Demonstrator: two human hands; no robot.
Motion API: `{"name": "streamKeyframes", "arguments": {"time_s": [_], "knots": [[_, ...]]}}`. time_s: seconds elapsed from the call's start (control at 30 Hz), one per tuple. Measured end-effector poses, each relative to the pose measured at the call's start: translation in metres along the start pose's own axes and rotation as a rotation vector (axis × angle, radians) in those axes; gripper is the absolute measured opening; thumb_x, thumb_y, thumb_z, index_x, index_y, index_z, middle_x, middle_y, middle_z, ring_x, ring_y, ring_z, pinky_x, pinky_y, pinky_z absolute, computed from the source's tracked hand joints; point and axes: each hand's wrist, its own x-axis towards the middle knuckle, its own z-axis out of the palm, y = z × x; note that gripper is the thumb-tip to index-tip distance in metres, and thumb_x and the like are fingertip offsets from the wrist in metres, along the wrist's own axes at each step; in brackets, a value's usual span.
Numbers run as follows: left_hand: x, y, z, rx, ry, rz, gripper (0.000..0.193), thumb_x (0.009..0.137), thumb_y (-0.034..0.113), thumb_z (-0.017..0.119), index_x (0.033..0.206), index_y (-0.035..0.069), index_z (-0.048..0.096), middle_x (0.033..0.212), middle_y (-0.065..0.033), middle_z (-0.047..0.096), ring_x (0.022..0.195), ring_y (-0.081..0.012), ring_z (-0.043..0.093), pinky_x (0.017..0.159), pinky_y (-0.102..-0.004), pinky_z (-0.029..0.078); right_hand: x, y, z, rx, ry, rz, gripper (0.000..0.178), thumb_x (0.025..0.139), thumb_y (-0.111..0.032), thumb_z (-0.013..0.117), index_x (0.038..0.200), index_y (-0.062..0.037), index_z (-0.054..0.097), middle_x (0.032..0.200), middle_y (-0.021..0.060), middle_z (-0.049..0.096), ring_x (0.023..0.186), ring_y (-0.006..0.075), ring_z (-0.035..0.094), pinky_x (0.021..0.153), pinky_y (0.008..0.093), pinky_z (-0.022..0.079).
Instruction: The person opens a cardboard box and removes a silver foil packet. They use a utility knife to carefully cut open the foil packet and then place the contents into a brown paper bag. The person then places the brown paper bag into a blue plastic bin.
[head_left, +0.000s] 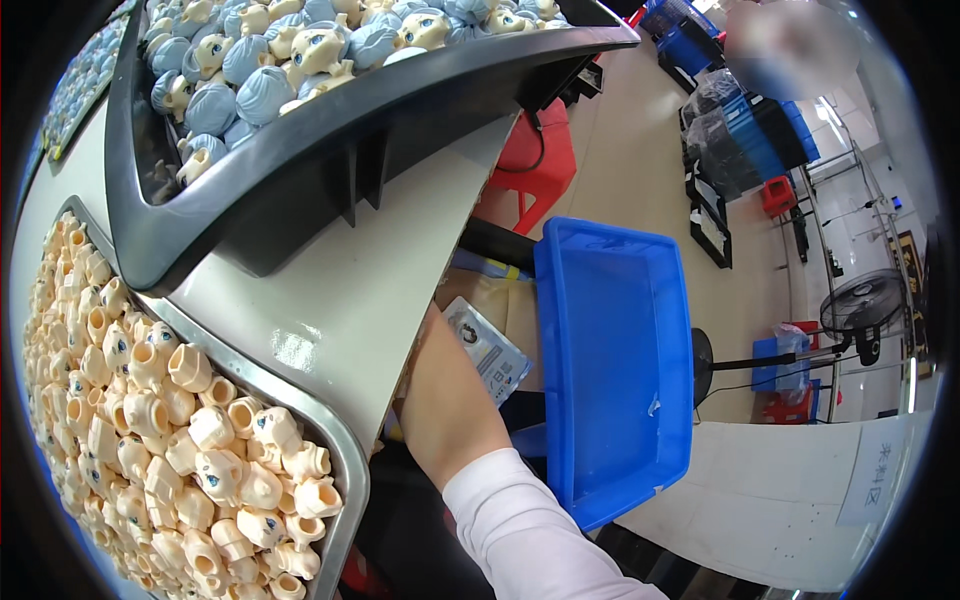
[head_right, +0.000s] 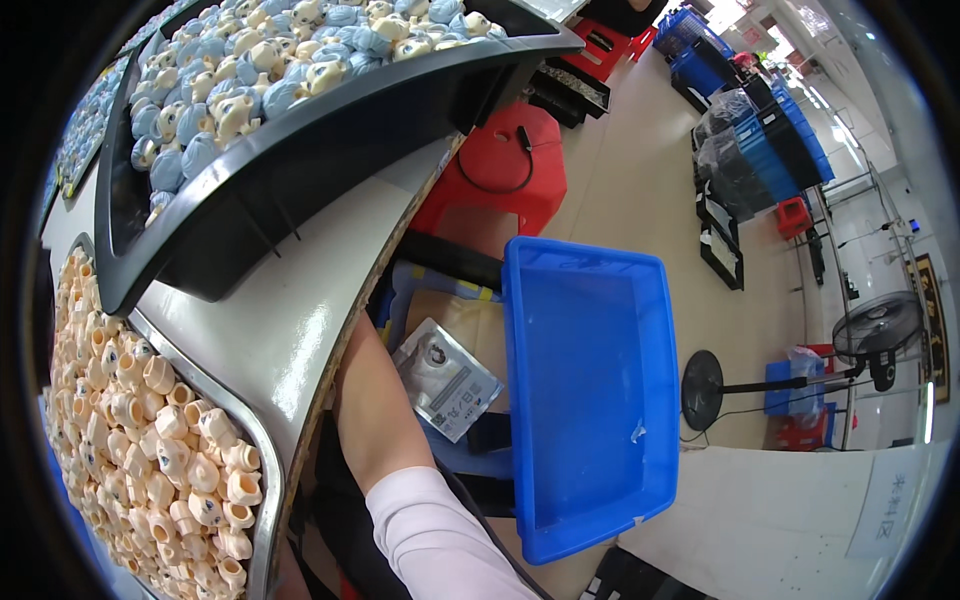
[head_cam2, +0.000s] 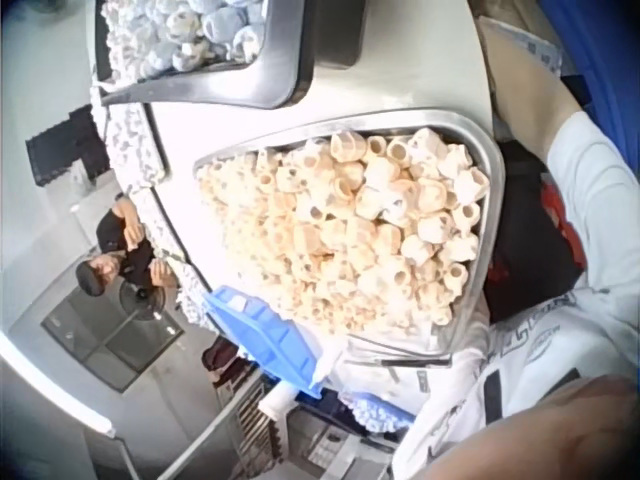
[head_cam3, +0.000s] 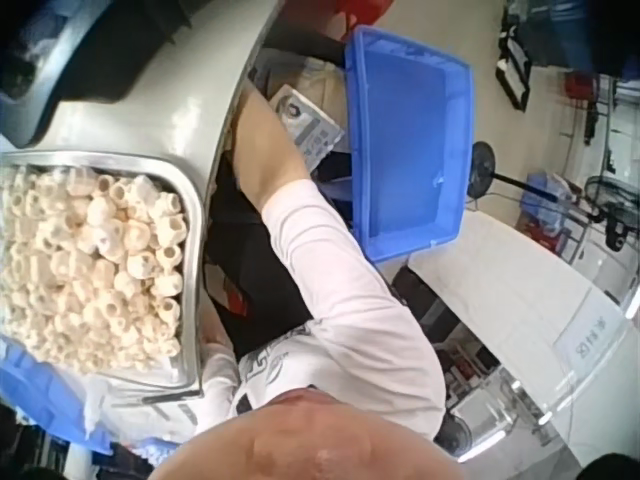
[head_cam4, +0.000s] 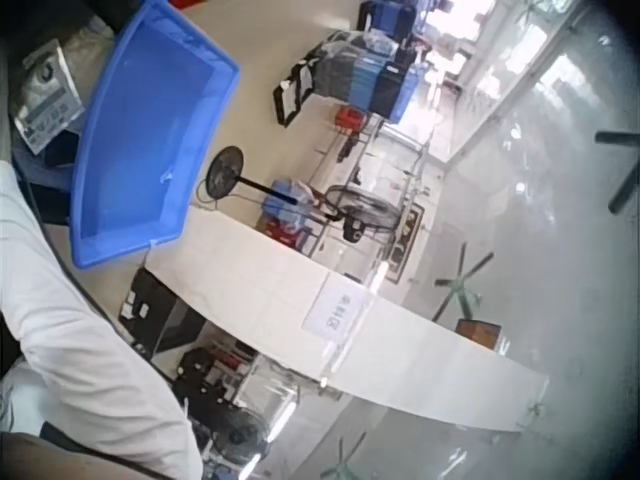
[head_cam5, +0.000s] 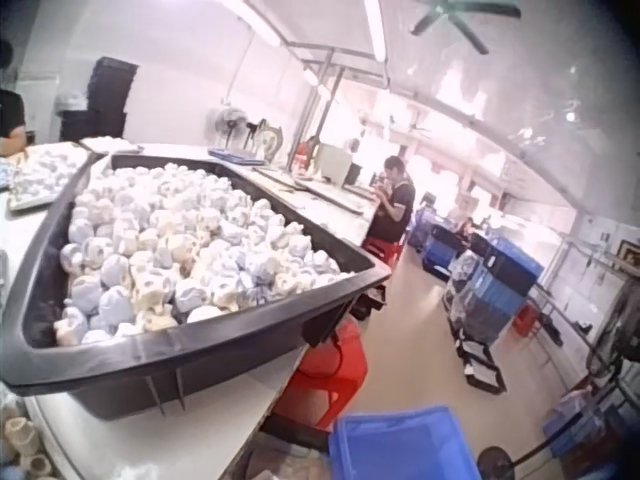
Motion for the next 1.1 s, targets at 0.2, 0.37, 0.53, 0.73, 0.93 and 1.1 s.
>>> {"name": "streamKeyframes", "arguments": {"time_s": [0.2, 0.37, 0.53, 0.73, 0.93, 1.1], "knots": [[-0.004, 0.003, -0.006, -0.018, -0.018, -0.01, 0.047, 0.093, 0.032, 0.051, 0.129, 0.004, 0.041, 0.134, -0.0128, 0.043, 0.121, -0.0265, 0.044, 0.103, -0.038, 0.034, -0.015, -0.01, -0.005, 0.019, -0.108, 0.035, 0.033, 0.089, -0.013, 0.048, 0.12, -0.0016, 0.045, 0.113, 0.0114, 0.054, 0.098, 0.0215, 0.054, 0.086, 0.0329, 0.042], [-0.004, 0.008, -0.007, -0.027, -0.053, 0.008, 0.045, 0.093, 0.032, 0.051, 0.127, 0.004, 0.043, 0.132, -0.0123, 0.045, 0.119, -0.026, 0.046, 0.103, -0.0376, 0.035, -0.046, -0.038, -0.018, 0.037, -0.237, 0.06, 0.032, 0.09, -0.013, 0.047, 0.12, -0.0027, 0.046, 0.113, 0.0085, 0.054, 0.098, 0.0187, 0.054, 0.086, 0.0314, 0.042], [-0.003, 0.015, -0.011, -0.037, -0.107, 0.009, 0.043, 0.093, 0.031, 0.051, 0.126, 0.004, 0.045, 0.131, -0.0118, 0.047, 0.118, -0.0254, 0.047, 0.102, -0.0373, 0.035, -0.112, -0.064, -0.068, 0.012, -0.328, 0.066, 0.031, 0.091, -0.012, 0.045, 0.12, -0.0037, 0.046, 0.114, 0.0056, 0.053, 0.099, 0.016, 0.053, 0.086, 0.0298, 0.042], [-0.006, 0.019, -0.005, -0.069, -0.188, -0.01, 0.041, 0.093, 0.031, 0.051, 0.124, 0.004, 0.048, 0.129, -0.0112, 0.05, 0.117, -0.0248, 0.049, 0.102, -0.0368, 0.036, -0.237, -0.106, -0.175, -0.195, -0.303, 0.119, 0.039, 0.087, -0.003, 0.048, 0.124, 0.0, 0.04, 0.12, 0.0097, 0.051, 0.109, 0.017, 0.049, 0.095, 0.0305, 0.037], [-0.044, 0.005, -0.012, -0.134, -0.292, -0.123, 0.04, 0.093, 0.03, 0.051, 0.123, 0.004, 0.05, 0.127, -0.0106, 0.053, 0.116, -0.0241, 0.051, 0.102, -0.0364, 0.037, -0.283, -0.107, -0.233, -0.425, -0.441, 0.011, 0.037, 0.088, 0.0, 0.046, 0.124, -0.0006, 0.039, 0.114, 0.007, 0.054, 0.101, 0.0136, 0.053, 0.088, 0.0284, 0.042], [-0.065, 0.022, -0.061, -0.074, -0.264, -0.11, 0.037, 0.092, 0.027, 0.053, 0.12, 0.003, 0.052, 0.124, -0.0095, 0.056, 0.113, -0.0227, 0.053, 0.098, -0.0357, 0.04, -0.299, -0.103, -0.19, -0.924, -0.907, 0.303, 0.041, 0.087, -0.017, 0.055, 0.119, 0.0019, 0.038, 0.098, 0.0227, 0.059, 0.091, 0.0287, 0.061, 0.078, 0.0348, 0.046]]}}
